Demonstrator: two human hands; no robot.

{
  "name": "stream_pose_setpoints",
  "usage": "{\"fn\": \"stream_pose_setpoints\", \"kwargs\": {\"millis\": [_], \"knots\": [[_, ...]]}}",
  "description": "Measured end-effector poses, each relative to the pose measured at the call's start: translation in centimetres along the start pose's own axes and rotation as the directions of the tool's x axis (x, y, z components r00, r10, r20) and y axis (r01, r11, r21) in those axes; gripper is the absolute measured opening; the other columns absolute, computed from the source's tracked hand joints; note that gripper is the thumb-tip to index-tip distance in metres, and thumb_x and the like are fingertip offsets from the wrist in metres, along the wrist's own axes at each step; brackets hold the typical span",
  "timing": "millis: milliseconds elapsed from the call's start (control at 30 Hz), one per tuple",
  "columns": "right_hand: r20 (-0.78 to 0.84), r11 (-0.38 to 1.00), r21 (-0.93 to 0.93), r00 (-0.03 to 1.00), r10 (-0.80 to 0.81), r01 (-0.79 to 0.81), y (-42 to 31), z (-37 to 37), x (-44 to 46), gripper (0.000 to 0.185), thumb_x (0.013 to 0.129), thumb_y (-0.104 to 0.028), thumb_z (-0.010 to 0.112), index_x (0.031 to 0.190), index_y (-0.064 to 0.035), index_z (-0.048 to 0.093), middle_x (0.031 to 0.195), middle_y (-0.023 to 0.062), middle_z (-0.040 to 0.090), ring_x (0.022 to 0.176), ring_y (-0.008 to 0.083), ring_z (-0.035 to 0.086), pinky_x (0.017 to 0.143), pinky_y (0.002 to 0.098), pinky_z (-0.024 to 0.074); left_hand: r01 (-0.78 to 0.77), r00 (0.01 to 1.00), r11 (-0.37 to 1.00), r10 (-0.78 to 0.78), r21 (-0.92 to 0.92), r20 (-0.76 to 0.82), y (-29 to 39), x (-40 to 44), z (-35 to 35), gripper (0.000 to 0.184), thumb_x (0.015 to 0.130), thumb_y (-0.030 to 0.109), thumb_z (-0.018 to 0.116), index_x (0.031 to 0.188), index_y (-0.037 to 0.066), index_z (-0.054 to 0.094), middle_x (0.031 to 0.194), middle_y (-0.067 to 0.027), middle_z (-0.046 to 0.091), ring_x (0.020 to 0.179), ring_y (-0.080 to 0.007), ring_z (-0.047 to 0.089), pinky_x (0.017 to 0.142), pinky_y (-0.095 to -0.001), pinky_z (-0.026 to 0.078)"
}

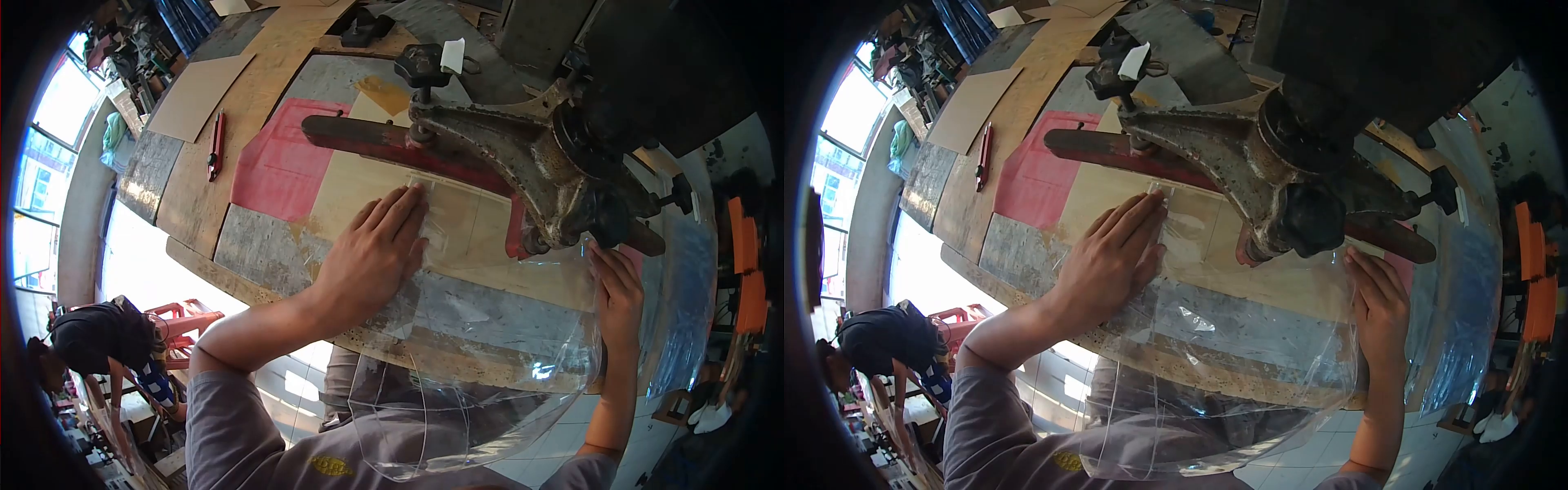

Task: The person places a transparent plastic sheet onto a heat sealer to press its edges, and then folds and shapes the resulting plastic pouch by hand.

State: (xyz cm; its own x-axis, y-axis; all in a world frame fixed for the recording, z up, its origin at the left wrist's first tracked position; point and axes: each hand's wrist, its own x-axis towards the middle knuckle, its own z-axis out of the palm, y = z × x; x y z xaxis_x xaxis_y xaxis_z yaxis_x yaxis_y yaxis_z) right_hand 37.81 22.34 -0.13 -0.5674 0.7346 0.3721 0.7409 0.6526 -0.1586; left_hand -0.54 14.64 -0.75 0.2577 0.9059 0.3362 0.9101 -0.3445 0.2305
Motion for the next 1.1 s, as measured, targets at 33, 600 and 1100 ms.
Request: {"fn": "stream_pose_setpoints", "kwargs": {"millis": [33,600,1100], "knots": [[-0.001,1.0,0.001,1.0,-0.002,0.002,0.0,0.0,0.0,0.041,0.084,0.007,0.069,0.122,-0.0035,0.075,0.125,0.0088,0.075,0.112,0.0299,0.07,0.098,0.0421,0.0567,0.003,1.0,1.0,-0.003,-0.004,0.001,0.0,0.0,0.0,0.046,0.098,0.016,0.065,0.135,-0.01,0.059,0.146,-0.0239,0.057,0.135,-0.0362,0.056,0.112,-0.0447,0.046],[0.001,1.0,-0.02,1.0,-0.023,0.023,-0.5,-0.4,0.3,0.036,0.084,0.007,0.066,0.118,-0.0003,0.075,0.124,0.0105,0.074,0.112,0.0302,0.069,0.098,0.0425,0.0566,-0.004,1.0,1.0,0.004,-0.013,0.0,-0.1,-0.1,0.2,0.046,0.099,0.016,0.061,0.137,-0.01,0.057,0.146,-0.0248,0.056,0.136,-0.0374,0.054,0.113,-0.0452,0.045],[-0.047,0.998,-0.044,0.998,-0.051,0.049,-0.1,-0.1,-0.3,0.035,0.085,0.006,0.065,0.118,-0.0009,0.075,0.125,0.0111,0.074,0.116,0.0302,0.068,0.101,0.0422,0.055,-0.026,0.999,1.0,0.025,-0.015,-0.033,-0.4,-0.5,0.8,0.044,0.1,0.018,0.06,0.133,-0.011,0.058,0.143,-0.0279,0.057,0.136,-0.039,0.054,0.114,-0.0459,0.045]]}}
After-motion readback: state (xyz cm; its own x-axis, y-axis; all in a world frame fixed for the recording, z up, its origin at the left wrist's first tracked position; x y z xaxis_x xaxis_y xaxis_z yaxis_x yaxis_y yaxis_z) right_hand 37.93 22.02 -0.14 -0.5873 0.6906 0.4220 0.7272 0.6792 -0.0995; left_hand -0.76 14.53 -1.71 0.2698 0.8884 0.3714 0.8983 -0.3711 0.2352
